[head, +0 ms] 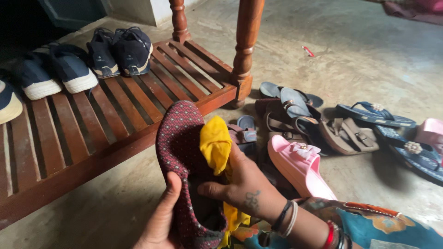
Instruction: The person sits on the floor and wipes a maroon patterned slip-on shoe with a yellow cloth. They clean the upper, sides, and sole of the shoe, then place it on a wooden shoe rack next to other shoes.
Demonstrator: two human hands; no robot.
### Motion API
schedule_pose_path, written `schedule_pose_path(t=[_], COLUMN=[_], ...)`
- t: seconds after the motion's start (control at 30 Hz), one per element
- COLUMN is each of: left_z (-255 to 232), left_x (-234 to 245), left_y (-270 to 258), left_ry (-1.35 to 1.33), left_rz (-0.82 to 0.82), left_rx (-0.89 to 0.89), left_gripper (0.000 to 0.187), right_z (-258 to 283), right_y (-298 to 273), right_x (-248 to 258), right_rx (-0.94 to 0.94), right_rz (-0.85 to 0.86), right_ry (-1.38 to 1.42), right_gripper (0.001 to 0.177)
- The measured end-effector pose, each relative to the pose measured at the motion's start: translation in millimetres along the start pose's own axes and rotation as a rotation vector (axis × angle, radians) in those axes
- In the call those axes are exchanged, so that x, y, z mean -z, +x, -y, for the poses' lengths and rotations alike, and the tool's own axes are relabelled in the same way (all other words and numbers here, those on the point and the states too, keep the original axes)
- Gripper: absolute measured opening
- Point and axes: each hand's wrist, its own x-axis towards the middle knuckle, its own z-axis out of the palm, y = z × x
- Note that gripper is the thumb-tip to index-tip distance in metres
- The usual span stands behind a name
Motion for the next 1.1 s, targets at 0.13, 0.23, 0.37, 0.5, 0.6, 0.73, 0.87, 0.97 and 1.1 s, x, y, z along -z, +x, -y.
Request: schedule_pose_path(t=[0.13, 0.23, 0.37, 0.5, 0.6, 0.73, 0.87, 0.97, 1.1], left_z=[-12.6, -21.4, -21.2, -16.8, -23.0, -38.2, -48.0, -43.7, -28.4], left_x=[0.6, -4.2, -4.2, 7.2, 22.6, 30.1, 16.5, 2.6, -12.2], left_y=[11.8, 19.5, 22.7, 33.8, 34.7, 23.9, 12.1, 6.5, 8.8], left_ry=[0.056, 0.129, 0.065, 0.040, -0.011, 0.013, 0.032, 0.015, -0.007], left_rz=[-0.029, -0.111, 0.254, 0.328, 0.341, 0.074, -0.220, -0.073, 0.537], left_rx=[-0.181, -0.292, -0.056, -0.113, -0.259, -0.409, -0.458, -0.490, -0.297], left_gripper=[0.088, 0.088, 0.089, 0.089, 0.088, 0.089, 0.089, 0.084, 0.087], right_z=[7.3, 14.3, -5.8, -56.4, -79.6, -63.0, -20.8, 6.7, 16.0], right_y=[10.3, 13.3, 26.8, 39.2, 27.0, 3.7, -6.7, 0.0, 19.6], right_x=[9.5, 32.3, 44.2, 14.5, -16.7, -27.4, -17.5, 3.2, 44.3], right_rx=[-0.134, -0.073, -0.034, 0.004, 0.135, 0.125, -0.218, -0.218, 0.106], right_rz=[0.039, 0.006, -0.184, -0.266, -0.174, -0.021, 0.282, 0.195, -0.058], right_ry=[0.387, 0.787, 0.893, 0.547, 0.277, -0.388, 0.144, 0.497, 0.599], right_gripper=[0.064, 0.064, 0.062, 0.059, 0.047, 0.038, 0.036, 0.039, 0.040])
